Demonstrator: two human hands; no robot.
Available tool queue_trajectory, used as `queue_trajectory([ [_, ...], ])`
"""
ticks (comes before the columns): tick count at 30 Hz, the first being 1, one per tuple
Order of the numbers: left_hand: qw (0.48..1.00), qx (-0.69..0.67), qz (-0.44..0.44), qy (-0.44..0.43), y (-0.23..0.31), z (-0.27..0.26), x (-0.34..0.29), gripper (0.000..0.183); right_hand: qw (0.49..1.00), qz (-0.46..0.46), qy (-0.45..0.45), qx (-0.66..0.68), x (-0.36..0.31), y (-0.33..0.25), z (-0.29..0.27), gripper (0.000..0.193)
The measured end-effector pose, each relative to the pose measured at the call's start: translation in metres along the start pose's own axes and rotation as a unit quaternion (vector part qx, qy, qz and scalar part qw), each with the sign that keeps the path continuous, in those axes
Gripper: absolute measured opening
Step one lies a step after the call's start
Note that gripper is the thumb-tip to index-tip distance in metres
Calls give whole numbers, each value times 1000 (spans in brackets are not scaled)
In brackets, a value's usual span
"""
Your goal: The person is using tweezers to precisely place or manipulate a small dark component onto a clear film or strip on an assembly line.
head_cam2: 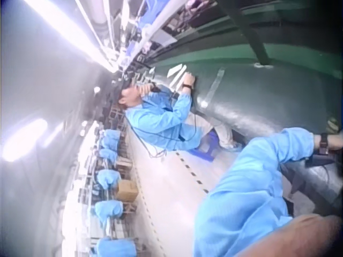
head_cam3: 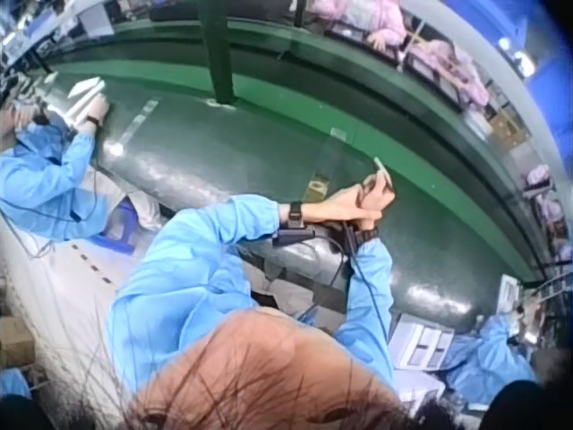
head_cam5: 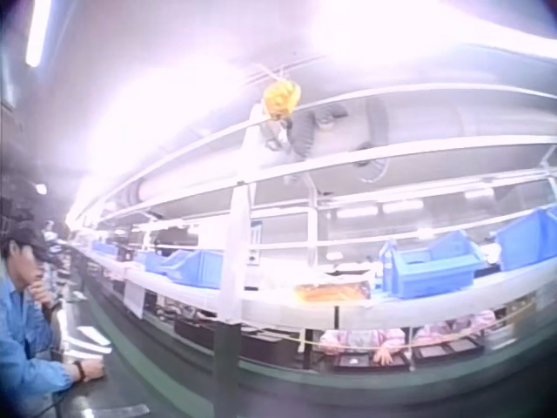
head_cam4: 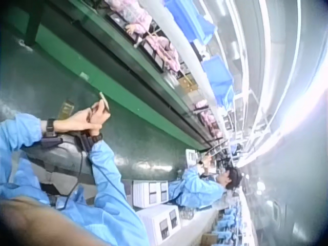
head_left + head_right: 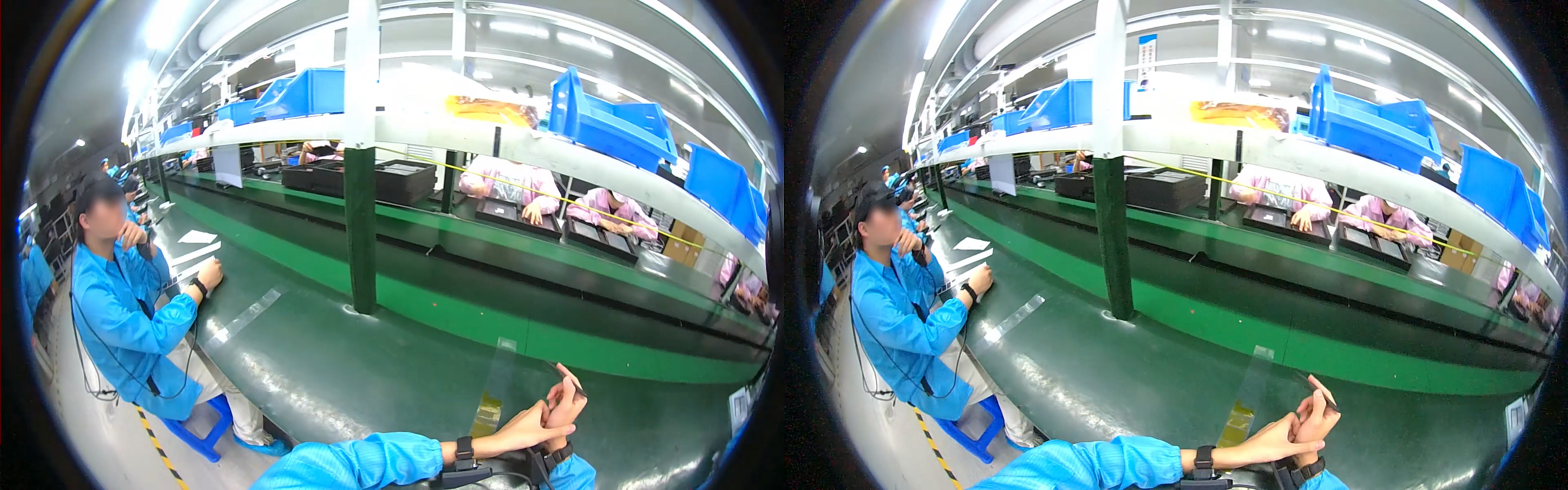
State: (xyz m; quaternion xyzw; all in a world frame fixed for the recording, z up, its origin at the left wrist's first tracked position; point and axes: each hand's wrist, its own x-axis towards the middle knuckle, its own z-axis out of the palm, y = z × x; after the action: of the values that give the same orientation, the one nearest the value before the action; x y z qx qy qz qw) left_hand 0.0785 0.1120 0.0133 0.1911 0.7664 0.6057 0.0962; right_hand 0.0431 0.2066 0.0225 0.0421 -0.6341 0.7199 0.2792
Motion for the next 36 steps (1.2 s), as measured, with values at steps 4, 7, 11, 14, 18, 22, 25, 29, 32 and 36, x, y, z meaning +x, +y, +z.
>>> queue_trajectory([
  [4,990,117,72,23,10,-13,-6,69,1000,-9,-21,4,-3,3,4,30],
  [7,949,288,128,-29,24,-28,-6,63,1000,-21,-15,5,4,30,-6,30],
  [11,918,336,206,-39,20,-35,0,58,999,-24,-27,26,2,33,-8,29],
  [14,881,412,210,-96,34,-52,-5,39,998,-22,-51,34,-5,23,-3,30],
  [18,827,510,232,48,72,-67,-33,24,999,20,-38,-32,1,22,2,34],
  [22,870,355,336,73,149,-93,-73,23,990,129,32,43,17,38,-30,40],
  [25,794,385,450,140,170,-114,-97,20,980,189,56,28,18,35,-21,39],
  [29,722,431,533,91,200,-142,-122,28,979,197,48,21,15,32,-14,39],
  [32,679,517,504,129,209,-134,-136,41,983,182,14,34,16,40,0,40],
  [36,732,436,480,211,203,-101,-128,46,983,181,25,29,22,33,-22,40],
])
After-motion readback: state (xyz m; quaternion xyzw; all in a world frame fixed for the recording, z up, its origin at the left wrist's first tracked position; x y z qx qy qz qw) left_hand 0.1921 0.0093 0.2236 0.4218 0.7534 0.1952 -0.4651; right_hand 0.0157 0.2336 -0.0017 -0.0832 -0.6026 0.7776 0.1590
